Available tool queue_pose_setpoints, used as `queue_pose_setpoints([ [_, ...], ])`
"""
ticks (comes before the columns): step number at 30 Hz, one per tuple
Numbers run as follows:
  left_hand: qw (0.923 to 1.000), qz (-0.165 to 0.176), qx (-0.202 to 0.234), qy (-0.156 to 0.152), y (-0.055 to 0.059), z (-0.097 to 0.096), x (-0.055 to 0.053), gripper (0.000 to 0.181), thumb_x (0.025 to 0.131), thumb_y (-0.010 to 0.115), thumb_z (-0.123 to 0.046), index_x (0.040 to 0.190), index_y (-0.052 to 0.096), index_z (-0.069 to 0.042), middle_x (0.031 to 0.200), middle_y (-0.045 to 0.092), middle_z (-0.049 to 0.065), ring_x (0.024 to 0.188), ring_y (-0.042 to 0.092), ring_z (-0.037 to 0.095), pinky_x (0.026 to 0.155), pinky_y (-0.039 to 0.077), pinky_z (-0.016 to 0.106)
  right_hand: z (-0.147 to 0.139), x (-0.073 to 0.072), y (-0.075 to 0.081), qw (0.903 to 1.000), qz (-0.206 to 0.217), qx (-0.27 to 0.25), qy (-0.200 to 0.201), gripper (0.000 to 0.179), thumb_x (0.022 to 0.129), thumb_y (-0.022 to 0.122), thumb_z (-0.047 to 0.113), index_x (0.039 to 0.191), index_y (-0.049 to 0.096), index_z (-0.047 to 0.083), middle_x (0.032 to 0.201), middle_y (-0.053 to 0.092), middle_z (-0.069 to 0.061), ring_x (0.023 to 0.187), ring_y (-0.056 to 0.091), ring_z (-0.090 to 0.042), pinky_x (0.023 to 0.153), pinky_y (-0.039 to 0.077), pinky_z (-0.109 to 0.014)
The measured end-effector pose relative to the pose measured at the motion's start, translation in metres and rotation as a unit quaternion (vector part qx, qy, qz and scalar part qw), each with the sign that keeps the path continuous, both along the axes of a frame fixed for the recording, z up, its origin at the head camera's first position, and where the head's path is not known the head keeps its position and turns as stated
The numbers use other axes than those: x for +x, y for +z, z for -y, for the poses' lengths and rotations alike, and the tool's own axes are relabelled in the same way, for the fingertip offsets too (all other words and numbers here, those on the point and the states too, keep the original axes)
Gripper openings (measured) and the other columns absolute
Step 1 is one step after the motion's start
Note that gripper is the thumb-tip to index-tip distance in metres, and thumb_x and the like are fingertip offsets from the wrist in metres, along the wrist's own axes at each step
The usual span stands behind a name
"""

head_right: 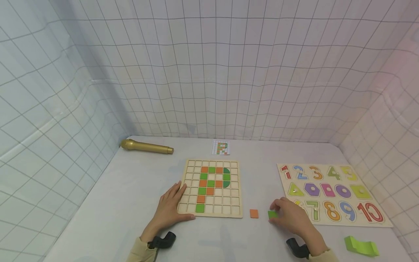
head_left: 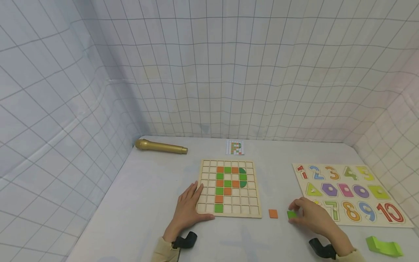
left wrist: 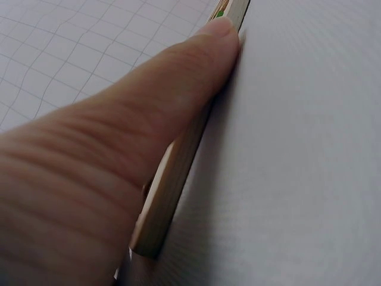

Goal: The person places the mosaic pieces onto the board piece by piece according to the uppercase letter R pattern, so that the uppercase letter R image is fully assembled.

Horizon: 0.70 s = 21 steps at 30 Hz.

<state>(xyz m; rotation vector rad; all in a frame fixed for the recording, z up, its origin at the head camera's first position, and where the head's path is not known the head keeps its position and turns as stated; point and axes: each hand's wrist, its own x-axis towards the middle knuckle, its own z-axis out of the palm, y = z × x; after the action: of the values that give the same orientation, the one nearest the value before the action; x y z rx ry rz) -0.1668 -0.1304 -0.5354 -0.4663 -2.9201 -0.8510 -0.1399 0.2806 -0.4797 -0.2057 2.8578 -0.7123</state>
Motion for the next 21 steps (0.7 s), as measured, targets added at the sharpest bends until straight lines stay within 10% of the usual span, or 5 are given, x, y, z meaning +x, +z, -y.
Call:
queue_pose_setpoints([
  [21,0.9998,-0.015,-0.014,-0.004,0.0028,-0.0013,0.0007,0.112,0.062,0.074,-0.068,0.148,0.034,-0.007,0.153,0.025,0.015,0.139,0.020,0.032,0.103,0.024,0.054,0.0033,0.0014,-0.0046,0.9997,0.002,-0.023,-0.005,0.030,0.071,0.083,0.023,0.088,0.059,0.015,0.077,0.054,0.005,0.064,0.044,-0.015,0.054,0.037,-0.030],
])
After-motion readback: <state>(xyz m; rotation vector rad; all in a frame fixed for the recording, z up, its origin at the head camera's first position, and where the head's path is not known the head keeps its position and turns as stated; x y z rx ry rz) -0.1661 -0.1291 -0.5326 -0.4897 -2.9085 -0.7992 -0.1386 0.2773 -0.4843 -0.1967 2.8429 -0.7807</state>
